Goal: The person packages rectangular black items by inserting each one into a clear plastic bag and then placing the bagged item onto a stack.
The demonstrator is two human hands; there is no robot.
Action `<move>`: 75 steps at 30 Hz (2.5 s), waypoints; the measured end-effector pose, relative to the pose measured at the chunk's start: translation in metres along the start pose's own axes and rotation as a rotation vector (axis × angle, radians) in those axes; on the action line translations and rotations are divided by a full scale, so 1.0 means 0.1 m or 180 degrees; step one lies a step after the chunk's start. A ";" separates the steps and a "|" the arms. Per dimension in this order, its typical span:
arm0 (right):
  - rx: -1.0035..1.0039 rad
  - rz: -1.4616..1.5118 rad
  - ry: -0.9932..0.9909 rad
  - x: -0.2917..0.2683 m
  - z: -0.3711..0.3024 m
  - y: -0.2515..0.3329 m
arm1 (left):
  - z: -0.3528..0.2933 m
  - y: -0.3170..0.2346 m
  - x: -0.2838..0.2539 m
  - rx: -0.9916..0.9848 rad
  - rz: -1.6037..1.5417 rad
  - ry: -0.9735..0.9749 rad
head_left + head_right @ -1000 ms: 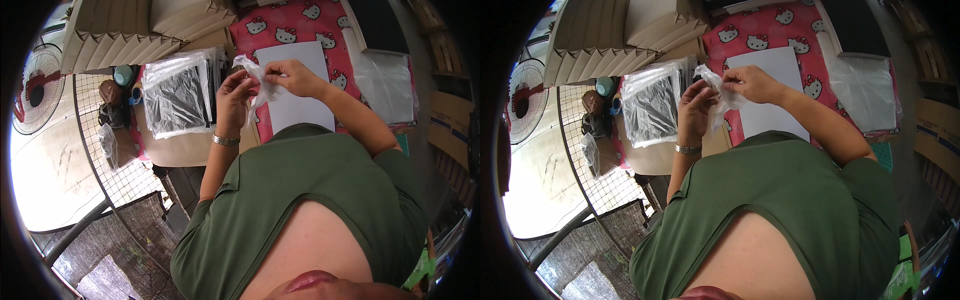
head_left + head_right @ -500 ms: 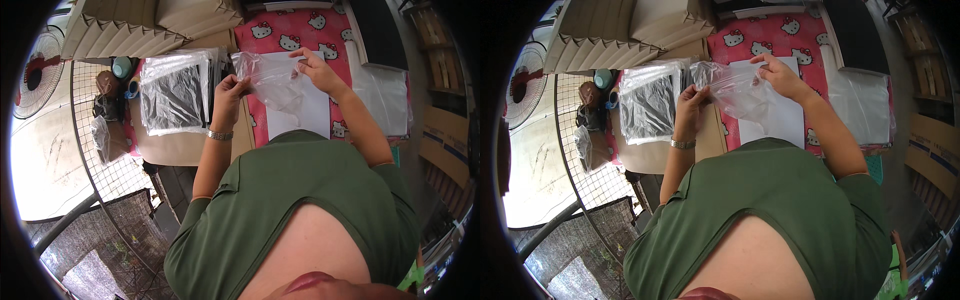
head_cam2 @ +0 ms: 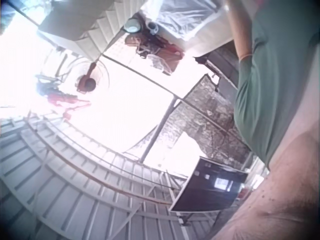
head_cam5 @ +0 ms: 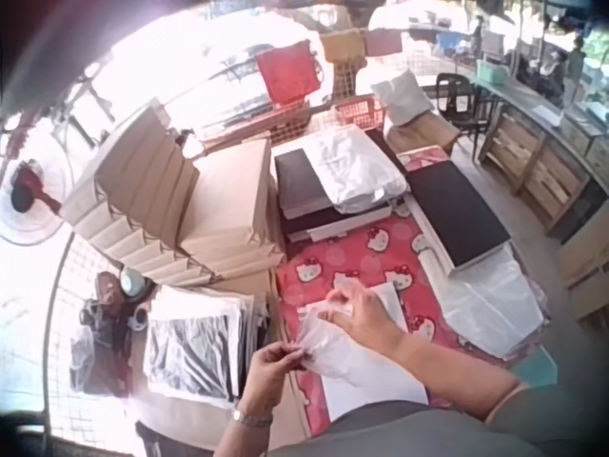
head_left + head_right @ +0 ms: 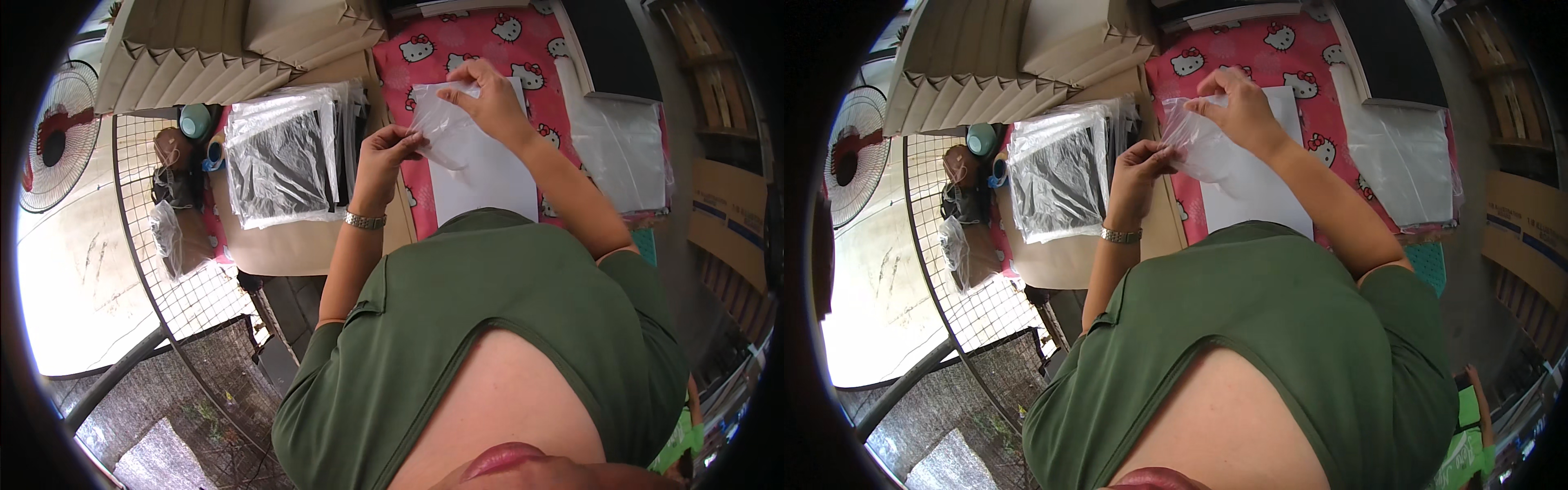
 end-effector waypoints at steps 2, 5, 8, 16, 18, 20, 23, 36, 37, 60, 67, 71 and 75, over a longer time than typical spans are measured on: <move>-0.0932 -0.0359 -0.0322 0.04 -0.04 0.11 | -0.01 0.03 0.06 -0.0062 -0.0492 -0.0173; -0.0146 0.0741 0.0585 0.13 -0.26 0.34 | 0.01 0.09 0.13 -0.0118 -0.1143 -0.0279; 0.0219 0.0982 0.1117 0.23 -0.43 0.30 | -0.01 0.07 0.21 -0.0176 -0.1318 -0.0107; 0.1678 0.2971 0.1536 0.04 -0.37 0.06 | 0.02 -0.01 0.17 0.0393 -0.1253 -0.0092; 0.1830 0.3262 0.1668 0.05 -0.39 0.10 | 0.05 -0.05 0.25 0.0449 -0.1214 0.0408; 0.1949 0.3135 0.1445 -0.03 -0.37 0.13 | 0.09 -0.06 0.17 0.0457 -0.1239 0.0633; 0.2016 0.2365 0.1363 -0.18 -0.38 0.09 | 0.11 -0.04 0.06 0.0455 -0.1294 0.0184; 0.1366 0.2370 0.0364 -0.04 -0.40 -0.24 | -0.01 0.12 0.36 0.0171 0.0022 -0.0142; 0.1540 0.2582 0.0324 0.00 -0.40 -0.22 | -0.01 0.12 0.34 0.0014 0.0016 -0.0046; 0.1741 0.2708 0.2980 -0.44 -0.56 -0.11 | -0.11 0.02 -0.04 -0.0556 -0.1492 0.0184; 0.2775 0.2942 0.1826 -0.72 -0.44 -0.53 | -0.06 0.12 -0.20 -0.0361 -0.0700 0.0943; 0.2271 0.2396 0.1880 -0.85 -0.46 -0.62 | 0.14 0.00 -0.32 -0.0612 -0.1930 0.0538; 0.1816 0.4545 0.0558 -0.92 -0.24 -0.68 | 0.06 0.20 0.02 -0.0962 0.0789 0.1679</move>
Point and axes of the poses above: each hand's wrist, its own z-axis towards the middle knuckle, its own x-axis out of the palm, y = z × x, the point moved 2 cm from there along z, towards the middle knuckle, and after that the axes turned 12 degrees about z, right-handed, at the moved point
